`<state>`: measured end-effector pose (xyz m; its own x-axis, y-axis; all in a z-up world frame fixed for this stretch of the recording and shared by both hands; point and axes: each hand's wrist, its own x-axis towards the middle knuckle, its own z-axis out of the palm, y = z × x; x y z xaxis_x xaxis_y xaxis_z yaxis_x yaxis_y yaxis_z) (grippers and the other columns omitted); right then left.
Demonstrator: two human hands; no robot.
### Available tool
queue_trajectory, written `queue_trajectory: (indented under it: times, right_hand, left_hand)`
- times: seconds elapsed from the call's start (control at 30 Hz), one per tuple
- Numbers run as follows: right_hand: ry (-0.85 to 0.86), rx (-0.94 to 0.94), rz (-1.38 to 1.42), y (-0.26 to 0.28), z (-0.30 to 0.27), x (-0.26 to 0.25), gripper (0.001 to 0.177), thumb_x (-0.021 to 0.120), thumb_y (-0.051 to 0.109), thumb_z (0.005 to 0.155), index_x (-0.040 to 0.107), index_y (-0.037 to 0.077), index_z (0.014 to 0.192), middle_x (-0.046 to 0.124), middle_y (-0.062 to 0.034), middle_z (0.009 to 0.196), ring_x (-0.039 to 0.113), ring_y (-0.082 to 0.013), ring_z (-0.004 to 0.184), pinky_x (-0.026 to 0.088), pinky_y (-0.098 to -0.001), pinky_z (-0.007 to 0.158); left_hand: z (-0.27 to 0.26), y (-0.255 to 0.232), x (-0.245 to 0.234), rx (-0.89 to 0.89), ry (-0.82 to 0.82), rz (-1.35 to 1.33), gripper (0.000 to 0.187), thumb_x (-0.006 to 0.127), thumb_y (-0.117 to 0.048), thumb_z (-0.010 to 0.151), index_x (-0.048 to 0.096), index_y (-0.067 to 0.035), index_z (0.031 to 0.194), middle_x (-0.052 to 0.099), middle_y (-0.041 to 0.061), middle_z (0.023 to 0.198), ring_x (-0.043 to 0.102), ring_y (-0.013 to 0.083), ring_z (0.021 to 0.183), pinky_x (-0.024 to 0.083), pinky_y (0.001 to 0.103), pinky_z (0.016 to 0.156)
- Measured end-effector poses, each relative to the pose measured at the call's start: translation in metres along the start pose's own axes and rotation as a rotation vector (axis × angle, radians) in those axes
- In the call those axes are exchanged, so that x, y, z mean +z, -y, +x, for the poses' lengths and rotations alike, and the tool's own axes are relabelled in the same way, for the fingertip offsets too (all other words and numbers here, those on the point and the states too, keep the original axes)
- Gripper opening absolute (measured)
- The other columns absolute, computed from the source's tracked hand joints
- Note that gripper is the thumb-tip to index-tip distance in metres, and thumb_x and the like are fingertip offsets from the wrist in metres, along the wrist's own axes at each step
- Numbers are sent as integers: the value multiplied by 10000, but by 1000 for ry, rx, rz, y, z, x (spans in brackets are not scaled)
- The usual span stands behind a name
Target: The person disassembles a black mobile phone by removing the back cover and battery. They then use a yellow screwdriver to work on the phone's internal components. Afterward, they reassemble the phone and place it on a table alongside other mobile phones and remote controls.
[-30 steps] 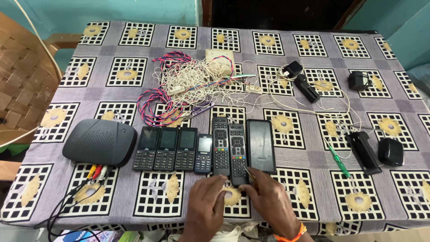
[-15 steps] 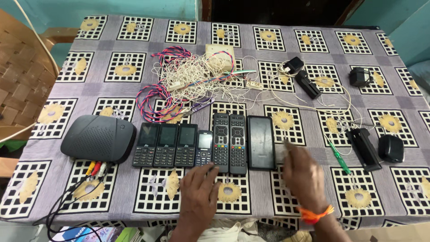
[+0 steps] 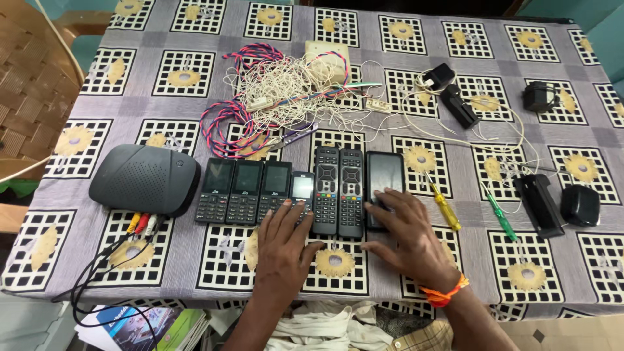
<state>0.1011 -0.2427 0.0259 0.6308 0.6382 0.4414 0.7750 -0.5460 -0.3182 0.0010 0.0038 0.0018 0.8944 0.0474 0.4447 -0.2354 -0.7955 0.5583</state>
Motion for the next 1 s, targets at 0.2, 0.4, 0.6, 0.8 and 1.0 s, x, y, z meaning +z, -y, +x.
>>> queue_trajectory:
  times: [0.2, 0.4, 0.6, 0.8, 1.0]
  right_hand:
    - [121, 17, 10, 18, 14, 9, 717, 814, 495, 747, 661, 94, 1321, 568, -165, 1436, 437, -361, 1416, 261, -591, 1192]
    - [100, 12, 5, 17, 16, 13, 671, 811, 462, 751, 678, 105, 1303, 555, -183, 1448, 462, -378, 1397, 276, -595, 1187]
    - [92, 48, -2, 24, 17, 16, 559, 819, 398, 770, 716, 111, 1238, 587, -159, 1416, 576, -334, 1283, 327, -592, 1175]
    - [95, 43, -10, 26, 19, 17, 522, 826, 373, 768, 734, 122, 1216, 602, -155, 1380, 592, -349, 1257, 354, -592, 1151]
    - [102, 68, -6, 25, 19, 19, 504, 832, 387, 762, 748, 126, 1185, 607, -147, 1380, 592, -338, 1271, 342, -602, 1161]
  left_hand:
    - [3, 5, 0, -8, -13, -35, 432, 724, -235, 907, 675, 4, 1264, 591, 177, 1404, 447, 386, 1398, 282, 548, 1183]
    - [5, 9, 3, 6, 0, -40, 395, 696, -253, 946, 699, -2, 1251, 607, 164, 1404, 459, 378, 1405, 276, 548, 1195]
    - [6, 9, 3, 6, 19, -20, 351, 686, -252, 953, 720, -34, 1226, 618, 153, 1394, 465, 373, 1398, 268, 552, 1198]
    - [7, 8, 2, -12, 8, -18, 356, 690, -250, 940, 721, -38, 1225, 628, 157, 1376, 472, 378, 1379, 266, 565, 1184]
    - [7, 8, 4, -24, 13, -15, 356, 685, -259, 954, 718, -44, 1236, 623, 156, 1384, 473, 378, 1387, 263, 563, 1194]
